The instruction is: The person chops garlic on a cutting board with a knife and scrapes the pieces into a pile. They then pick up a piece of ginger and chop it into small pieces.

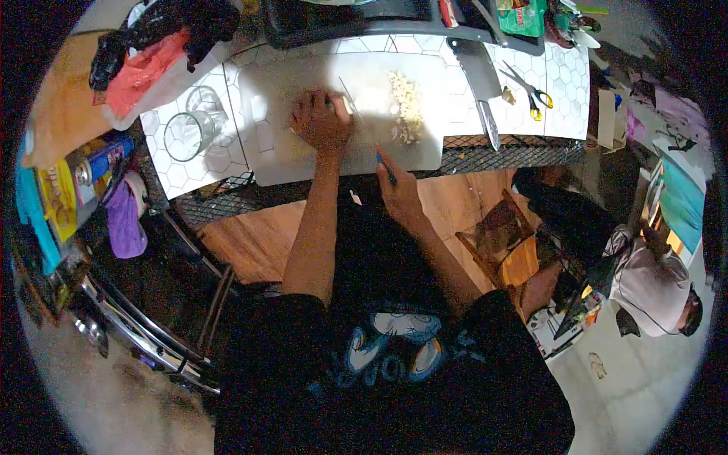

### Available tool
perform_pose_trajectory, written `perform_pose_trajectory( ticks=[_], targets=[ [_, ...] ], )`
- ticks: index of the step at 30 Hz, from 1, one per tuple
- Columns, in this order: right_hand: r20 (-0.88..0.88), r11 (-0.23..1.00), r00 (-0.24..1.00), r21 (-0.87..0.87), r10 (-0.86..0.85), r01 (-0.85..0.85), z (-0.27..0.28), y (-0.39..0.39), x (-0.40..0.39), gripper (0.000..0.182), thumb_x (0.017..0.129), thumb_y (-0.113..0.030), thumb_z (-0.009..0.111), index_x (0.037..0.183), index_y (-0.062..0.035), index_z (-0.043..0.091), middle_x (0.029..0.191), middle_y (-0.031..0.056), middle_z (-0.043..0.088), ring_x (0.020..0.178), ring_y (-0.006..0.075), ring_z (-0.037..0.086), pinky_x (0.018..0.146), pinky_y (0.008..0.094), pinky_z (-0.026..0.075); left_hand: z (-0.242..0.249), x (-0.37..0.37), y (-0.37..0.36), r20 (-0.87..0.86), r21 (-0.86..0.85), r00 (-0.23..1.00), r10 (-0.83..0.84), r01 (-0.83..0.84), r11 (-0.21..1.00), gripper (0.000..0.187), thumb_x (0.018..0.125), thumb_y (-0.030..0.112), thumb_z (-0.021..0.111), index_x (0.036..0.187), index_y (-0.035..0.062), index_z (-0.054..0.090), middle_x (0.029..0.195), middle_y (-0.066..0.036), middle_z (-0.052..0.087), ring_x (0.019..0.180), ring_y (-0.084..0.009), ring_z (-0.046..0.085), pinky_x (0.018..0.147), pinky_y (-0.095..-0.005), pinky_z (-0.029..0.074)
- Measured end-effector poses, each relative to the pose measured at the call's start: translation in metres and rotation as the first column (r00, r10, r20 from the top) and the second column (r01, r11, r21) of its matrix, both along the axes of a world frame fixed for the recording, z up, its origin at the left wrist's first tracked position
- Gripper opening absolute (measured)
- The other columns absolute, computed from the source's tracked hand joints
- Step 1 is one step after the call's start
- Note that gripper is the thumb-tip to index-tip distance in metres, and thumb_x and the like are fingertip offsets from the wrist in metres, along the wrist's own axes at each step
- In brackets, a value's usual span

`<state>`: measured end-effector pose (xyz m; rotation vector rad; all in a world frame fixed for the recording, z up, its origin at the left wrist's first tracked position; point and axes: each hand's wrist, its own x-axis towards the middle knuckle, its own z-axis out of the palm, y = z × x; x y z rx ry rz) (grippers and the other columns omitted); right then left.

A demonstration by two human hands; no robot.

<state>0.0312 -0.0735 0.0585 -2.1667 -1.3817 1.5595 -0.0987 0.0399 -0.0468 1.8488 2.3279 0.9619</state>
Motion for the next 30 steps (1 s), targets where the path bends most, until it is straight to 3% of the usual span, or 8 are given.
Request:
perform_pose_trajectory(
  ticks=[7,9,12,15,18,20,24,30],
  targets=[
    [-0.101,0.961,0.994,0.265,-0.048,0.073,-0.006,-0.016,0.003,0.043,0.102,-0.027,0.045,0.144,-0.0153,0.043,0.117,0.0292,0.061,0.107,0.0352,0.063,0.091,0.0397,0.047,0.001,0.001,0.000,-0.043,-0.091,0.999,-0.002,-0.002,0.996,0.018,0.078,0.024,0.061,0.086,0.0084,0.067,0.096,-0.012,0.064,0.095,-0.0332,0.058,0.081,-0.0471,0.041],
    [-0.108,0.996,0.993,0.076,-0.042,0.050,-0.011,-0.013,0.001,0.043,0.102,-0.025,0.045,0.144,-0.0154,0.042,0.105,0.0285,0.064,0.094,0.0336,0.066,0.086,0.0397,0.049,0.000,0.002,0.000,-0.002,-0.042,1.000,-0.019,0.019,0.999,0.018,0.079,0.024,0.060,0.086,0.0083,0.066,0.096,-0.012,0.064,0.094,-0.0333,0.058,0.081,-0.0471,0.042],
    [-0.062,0.964,0.998,0.262,-0.033,0.048,-0.015,-0.020,-0.003,0.043,0.102,-0.024,0.045,0.144,-0.0153,0.043,0.086,0.0242,0.064,0.075,0.0312,0.063,0.077,0.0389,0.049,-0.005,0.000,0.002,-0.123,0.018,0.992,-0.007,0.009,1.000,0.016,0.079,0.023,0.060,0.085,0.0086,0.065,0.093,-0.012,0.063,0.092,-0.0331,0.058,0.081,-0.0471,0.041],
    [0.021,0.994,0.997,0.084,-0.076,0.074,-0.001,-0.030,0.007,0.043,0.102,-0.024,0.046,0.144,-0.0153,0.043,0.078,0.0209,0.062,0.063,0.0300,0.057,0.068,0.0393,0.048,-0.005,-0.002,-0.004,-0.075,-0.117,0.997,-0.035,0.026,0.993,0.015,0.079,0.023,0.060,0.086,0.0099,0.065,0.093,-0.011,0.063,0.093,-0.0326,0.057,0.083,-0.0477,0.040],
    [-0.014,0.975,0.990,0.173,-0.137,0.138,-0.003,-0.041,0.010,0.044,0.102,-0.023,0.046,0.144,-0.0151,0.042,0.077,0.0221,0.062,0.062,0.0319,0.057,0.063,0.0398,0.046,-0.002,0.001,-0.001,0.000,-0.073,0.999,-0.041,0.041,0.996,0.014,0.078,0.022,0.061,0.085,0.0100,0.065,0.093,-0.010,0.063,0.093,-0.0322,0.058,0.082,-0.0477,0.040],
    [-0.057,0.967,0.995,0.237,-0.088,0.099,-0.006,-0.043,0.007,0.044,0.102,-0.023,0.046,0.144,-0.0153,0.042,0.074,0.0217,0.060,0.060,0.0307,0.056,0.061,0.0394,0.045,-0.013,-0.001,0.000,-0.049,0.095,0.998,-0.042,0.047,0.994,0.012,0.078,0.020,0.061,0.083,0.0096,0.064,0.093,-0.009,0.063,0.092,-0.0311,0.058,0.077,-0.0463,0.041],
    [-0.161,0.922,0.987,0.378,-0.023,0.083,-0.002,-0.029,-0.008,0.043,0.102,-0.023,0.044,0.145,-0.0163,0.042,0.065,0.0199,0.054,0.055,0.0277,0.053,0.057,0.0386,0.042,-0.011,-0.002,0.001,-0.202,0.097,0.979,-0.018,0.038,0.995,0.010,0.079,0.018,0.062,0.084,0.0092,0.064,0.093,-0.008,0.063,0.091,-0.0303,0.058,0.073,-0.0453,0.041],
    [-0.145,0.960,0.988,0.267,-0.043,0.081,0.013,-0.022,-0.017,0.042,0.102,-0.023,0.045,0.143,-0.0161,0.043,0.060,0.0202,0.051,0.053,0.0281,0.052,0.056,0.0401,0.041,-0.023,-0.002,0.000,-0.090,0.130,0.995,-0.042,0.054,0.990,0.011,0.081,0.018,0.060,0.086,0.0092,0.064,0.095,-0.009,0.062,0.089,-0.0312,0.057,0.075,-0.0463,0.041]
  ],
)
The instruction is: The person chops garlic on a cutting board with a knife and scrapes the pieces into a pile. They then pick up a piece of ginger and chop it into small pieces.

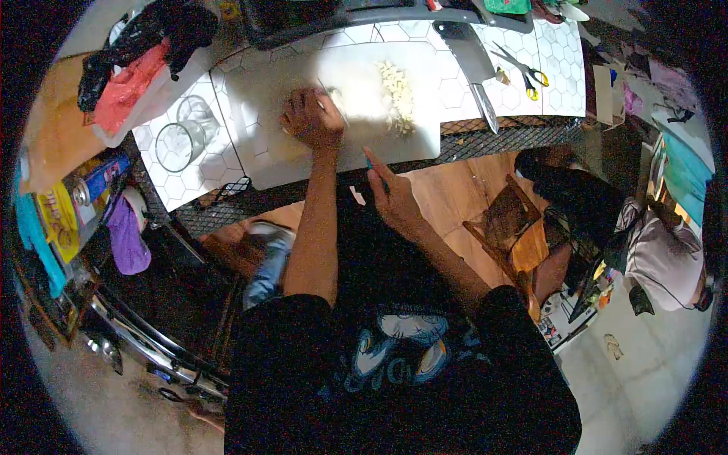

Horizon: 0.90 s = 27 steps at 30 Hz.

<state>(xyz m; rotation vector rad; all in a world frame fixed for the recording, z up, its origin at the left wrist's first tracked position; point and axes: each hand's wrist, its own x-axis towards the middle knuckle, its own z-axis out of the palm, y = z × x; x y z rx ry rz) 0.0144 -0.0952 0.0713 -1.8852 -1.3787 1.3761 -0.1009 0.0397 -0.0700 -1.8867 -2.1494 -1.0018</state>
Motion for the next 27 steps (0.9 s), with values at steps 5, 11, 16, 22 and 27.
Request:
perform_pose_trajectory(
  ticks=[5,11,16,22,27],
  targets=[
    [0.080,0.998,0.997,0.067,0.002,-0.008,-0.010,-0.008,-0.010,0.043,0.102,-0.021,0.046,0.144,-0.0162,0.042,0.059,0.0186,0.049,0.053,0.0252,0.049,0.055,0.0389,0.041,-0.002,-0.003,-0.001,0.037,-0.102,0.999,-0.015,0.018,0.995,0.013,0.082,0.018,0.057,0.085,0.0072,0.064,0.096,-0.011,0.062,0.091,-0.0326,0.057,0.076,-0.0466,0.041],
    [0.108,0.999,0.994,0.047,-0.016,0.011,-0.002,-0.006,-0.014,0.043,0.101,-0.020,0.046,0.144,-0.0157,0.042,0.062,0.0194,0.051,0.054,0.0291,0.052,0.055,0.0411,0.042,-0.004,-0.003,0.001,-0.072,-0.005,0.997,0.008,-0.009,1.000,0.012,0.082,0.018,0.058,0.083,0.0077,0.063,0.092,-0.011,0.061,0.089,-0.0327,0.057,0.076,-0.0472,0.041],
    [0.121,0.994,0.993,0.105,-0.012,-0.001,-0.002,-0.007,-0.013,0.043,0.101,-0.020,0.046,0.144,-0.0153,0.042,0.062,0.0203,0.052,0.055,0.0314,0.056,0.055,0.0424,0.043,0.004,-0.001,0.000,0.004,-0.056,1.000,-0.003,0.003,0.998,0.010,0.080,0.018,0.059,0.081,0.0088,0.062,0.089,-0.010,0.060,0.088,-0.0319,0.057,0.074,-0.0473,0.041],
    [0.070,0.999,0.998,-0.040,-0.005,0.008,0.014,0.004,-0.009,0.042,0.101,-0.020,0.046,0.143,-0.0128,0.043,0.062,0.0226,0.053,0.054,0.0304,0.055,0.055,0.0417,0.042,-0.005,-0.002,0.002,-0.009,-0.027,1.000,0.017,-0.017,0.999,0.008,0.078,0.016,0.060,0.082,0.0094,0.063,0.090,-0.008,0.061,0.088,-0.0307,0.057,0.076,-0.0460,0.041],
    [0.053,0.997,0.999,0.072,-0.012,0.008,0.000,0.010,-0.009,0.040,0.099,-0.015,0.049,0.139,-0.0103,0.048,0.060,0.0225,0.052,0.051,0.0259,0.051,0.054,0.0397,0.043,0.015,0.002,0.001,0.049,-0.090,0.999,0.013,-0.009,0.996,0.008,0.077,0.016,0.061,0.082,0.0097,0.064,0.093,-0.009,0.062,0.090,-0.0300,0.058,0.076,-0.0461,0.041]
  ],
)
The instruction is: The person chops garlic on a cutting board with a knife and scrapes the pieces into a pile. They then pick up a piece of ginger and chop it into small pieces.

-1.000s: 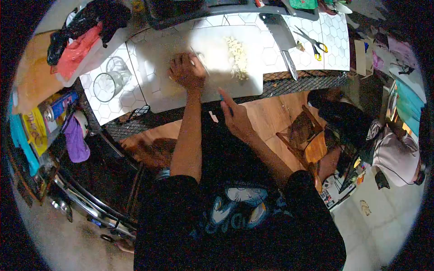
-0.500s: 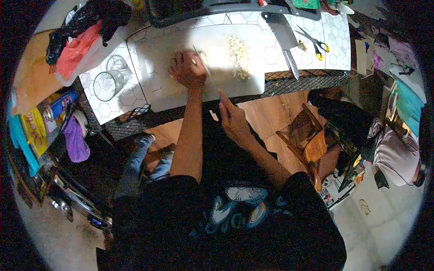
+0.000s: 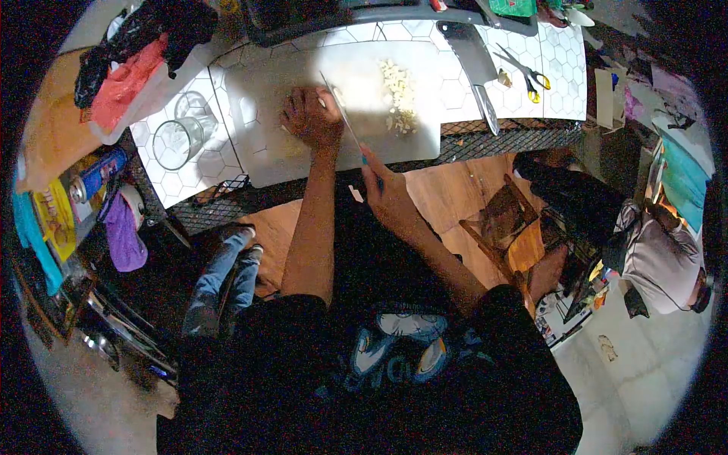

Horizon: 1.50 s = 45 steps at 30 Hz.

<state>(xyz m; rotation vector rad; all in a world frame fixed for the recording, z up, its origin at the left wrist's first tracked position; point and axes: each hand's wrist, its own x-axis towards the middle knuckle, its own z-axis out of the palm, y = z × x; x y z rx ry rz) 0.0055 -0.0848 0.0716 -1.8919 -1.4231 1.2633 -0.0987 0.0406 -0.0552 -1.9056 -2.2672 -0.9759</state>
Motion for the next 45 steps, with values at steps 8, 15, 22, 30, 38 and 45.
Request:
perform_pose_trajectory(
  ticks=[8,15,22,30,38,45],
  targets=[
    [-0.022,1.000,1.000,0.012,-0.016,0.016,-0.001,0.003,0.010,0.038,0.099,-0.016,0.050,0.136,-0.0060,0.051,0.094,0.0276,0.065,0.082,0.0268,0.066,0.076,0.0376,0.049,-0.032,-0.001,0.001,-0.090,0.080,0.994,0.062,-0.055,0.995,0.012,0.076,0.018,0.063,0.085,0.0100,0.065,0.098,-0.009,0.064,0.097,-0.0310,0.059,0.085,-0.0494,0.040],
    [-0.042,0.992,0.999,-0.125,-0.018,0.013,0.007,0.016,0.008,0.039,0.100,-0.022,0.051,0.135,-0.0055,0.052,0.112,0.0259,0.065,0.104,0.0296,0.065,0.091,0.0363,0.048,-0.015,-0.003,-0.001,-0.166,-0.105,0.986,-0.014,-0.003,0.994,0.018,0.075,0.024,0.066,0.089,0.0111,0.066,0.099,-0.008,0.064,0.103,-0.0302,0.057,0.089,-0.0482,0.040],
    [-0.045,0.997,0.997,0.041,-0.058,0.060,-0.016,-0.002,0.006,0.038,0.100,-0.022,0.050,0.133,-0.0024,0.053,0.096,0.0259,0.068,0.082,0.0281,0.067,0.078,0.0400,0.050,-0.004,-0.002,-0.001,-0.115,-0.031,0.993,0.006,-0.010,0.999,0.012,0.078,0.022,0.064,0.086,0.0129,0.065,0.097,-0.008,0.063,0.101,-0.0303,0.057,0.090,-0.0478,0.039],
    [-0.037,0.996,0.996,-0.045,-0.077,0.075,-0.026,-0.019,0.013,0.040,0.101,-0.022,0.049,0.138,-0.0092,0.050,0.078,0.0210,0.066,0.066,0.0207,0.060,0.065,0.0348,0.049,-0.015,0.000,-0.004,-0.126,-0.133,0.992,0.031,-0.048,0.990,0.015,0.079,0.023,0.063,0.089,0.0127,0.066,0.103,-0.009,0.063,0.103,-0.0320,0.056,0.091,-0.0496,0.039],
    [0.015,0.990,1.000,0.144,0.001,-0.003,-0.041,-0.017,0.024,0.043,0.101,-0.019,0.048,0.143,-0.0143,0.044,0.075,0.0234,0.063,0.061,0.0217,0.058,0.062,0.0356,0.047,-0.018,-0.004,-0.003,-0.108,-0.177,0.994,0.007,-0.026,0.984,0.019,0.079,0.023,0.063,0.093,0.0097,0.066,0.106,-0.010,0.064,0.102,-0.0328,0.057,0.088,-0.0500,0.041],
    [0.047,0.997,0.996,-0.002,-0.078,0.078,-0.024,-0.030,0.034,0.044,0.102,-0.025,0.047,0.144,-0.0162,0.043,0.062,0.0179,0.054,0.054,0.0245,0.054,0.058,0.0380,0.045,-0.017,-0.005,-0.002,-0.274,-0.156,0.962,0.003,-0.048,0.987,0.019,0.081,0.025,0.061,0.093,0.0103,0.066,0.106,-0.009,0.064,0.104,-0.0319,0.057,0.087,-0.0496,0.041]
  ],
)
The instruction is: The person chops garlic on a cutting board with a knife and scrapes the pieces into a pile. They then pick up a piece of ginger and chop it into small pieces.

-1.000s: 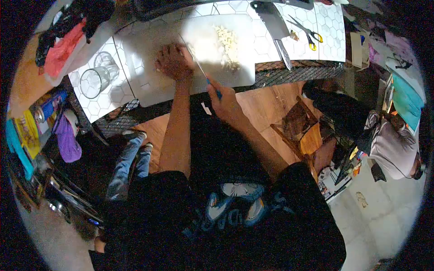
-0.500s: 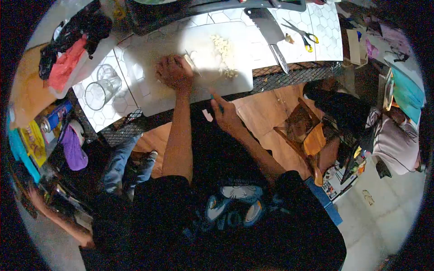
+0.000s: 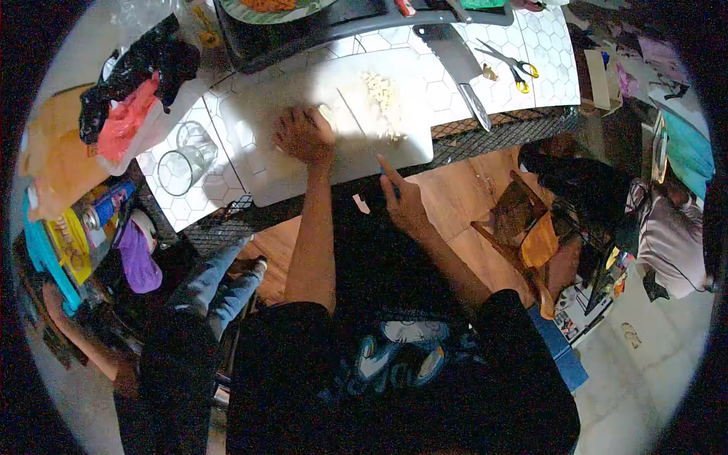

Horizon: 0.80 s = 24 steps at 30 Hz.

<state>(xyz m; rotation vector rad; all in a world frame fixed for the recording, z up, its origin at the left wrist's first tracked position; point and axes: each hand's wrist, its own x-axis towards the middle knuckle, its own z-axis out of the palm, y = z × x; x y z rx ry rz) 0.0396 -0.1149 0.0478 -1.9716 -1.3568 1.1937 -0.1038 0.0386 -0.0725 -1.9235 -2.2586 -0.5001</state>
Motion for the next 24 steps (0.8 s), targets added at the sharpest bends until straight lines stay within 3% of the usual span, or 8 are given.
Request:
perform_pose_trajectory(
  ticks=[3,5,7,9,12,14,16,24],
  targets=[
    [0.022,1.000,1.000,-0.018,-0.017,0.017,-0.001,0.001,-0.002,0.044,0.101,-0.024,0.047,0.144,-0.0162,0.044,0.058,0.0159,0.050,0.051,0.0229,0.050,0.055,0.0380,0.042,0.014,0.005,-0.003,0.220,-0.066,0.975,0.043,-0.029,0.997,0.018,0.082,0.025,0.060,0.092,0.0107,0.065,0.106,-0.009,0.064,0.104,-0.0315,0.057,0.086,-0.0498,0.040],
    [0.052,0.999,0.998,0.032,-0.020,0.018,-0.003,-0.003,0.001,0.044,0.101,-0.024,0.047,0.144,-0.0160,0.044,0.057,0.0154,0.049,0.050,0.0224,0.048,0.054,0.0381,0.041,0.003,0.005,-0.001,0.186,-0.080,0.981,0.054,-0.039,0.996,0.018,0.082,0.026,0.061,0.091,0.0107,0.065,0.105,-0.009,0.064,0.104,-0.0317,0.056,0.086,-0.0498,0.040],
    [0.091,0.982,0.985,-0.111,-0.146,0.155,0.000,-0.002,0.002,0.044,0.102,-0.025,0.047,0.144,-0.0149,0.044,0.058,0.0151,0.049,0.051,0.0216,0.048,0.054,0.0376,0.041,0.009,0.004,0.003,0.148,-0.092,0.986,0.070,-0.057,0.994,0.018,0.081,0.026,0.061,0.090,0.0107,0.064,0.104,-0.008,0.064,0.103,-0.0320,0.056,0.086,-0.0498,0.040],
    [0.067,0.992,0.992,-0.068,-0.104,0.109,-0.003,-0.004,0.000,0.043,0.102,-0.025,0.047,0.144,-0.0143,0.044,0.058,0.0146,0.048,0.052,0.0210,0.048,0.055,0.0371,0.041,0.015,0.006,-0.003,0.037,0.114,0.999,-0.005,0.001,0.993,0.018,0.082,0.026,0.061,0.090,0.0109,0.065,0.104,-0.008,0.064,0.102,-0.0310,0.056,0.085,-0.0481,0.040],
    [0.000,1.000,1.000,0.000,-0.029,0.029,-0.004,-0.003,-0.006,0.043,0.102,-0.025,0.046,0.144,-0.0137,0.044,0.059,0.0138,0.047,0.054,0.0203,0.048,0.056,0.0360,0.043,0.009,0.002,0.002,0.180,-0.127,0.983,0.045,-0.022,0.992,0.018,0.083,0.026,0.061,0.091,0.0101,0.065,0.105,-0.010,0.063,0.103,-0.0315,0.056,0.086,-0.0467,0.040],
    [-0.053,1.000,0.999,0.029,0.007,-0.005,0.000,0.003,-0.011,0.043,0.102,-0.025,0.046,0.144,-0.0138,0.044,0.060,0.0135,0.048,0.056,0.0201,0.049,0.058,0.0355,0.044,0.017,0.004,-0.001,0.145,-0.068,0.989,0.013,-0.003,0.998,0.018,0.084,0.026,0.060,0.090,0.0097,0.065,0.106,-0.010,0.063,0.103,-0.0317,0.056,0.087,-0.0464,0.040],
    [-0.107,0.985,0.993,-0.153,0.060,-0.076,0.019,0.014,-0.013,0.043,0.102,-0.025,0.045,0.143,-0.0141,0.044,0.064,0.0145,0.054,0.059,0.0214,0.053,0.060,0.0350,0.045,0.010,0.003,-0.004,0.113,-0.016,0.993,-0.019,0.021,1.000,0.018,0.084,0.026,0.060,0.090,0.0093,0.065,0.106,-0.011,0.063,0.103,-0.0319,0.056,0.087,-0.0461,0.040],
    [-0.164,0.996,0.985,-0.065,0.056,-0.067,0.016,0.011,-0.017,0.042,0.101,-0.020,0.049,0.142,-0.0134,0.045,0.063,0.0145,0.054,0.056,0.0202,0.050,0.058,0.0335,0.044,0.001,0.002,-0.005,0.187,0.095,0.982,-0.022,0.004,0.995,0.013,0.083,0.021,0.058,0.087,0.0095,0.064,0.101,-0.010,0.062,0.101,-0.0327,0.056,0.083,-0.0473,0.041]
  ],
)
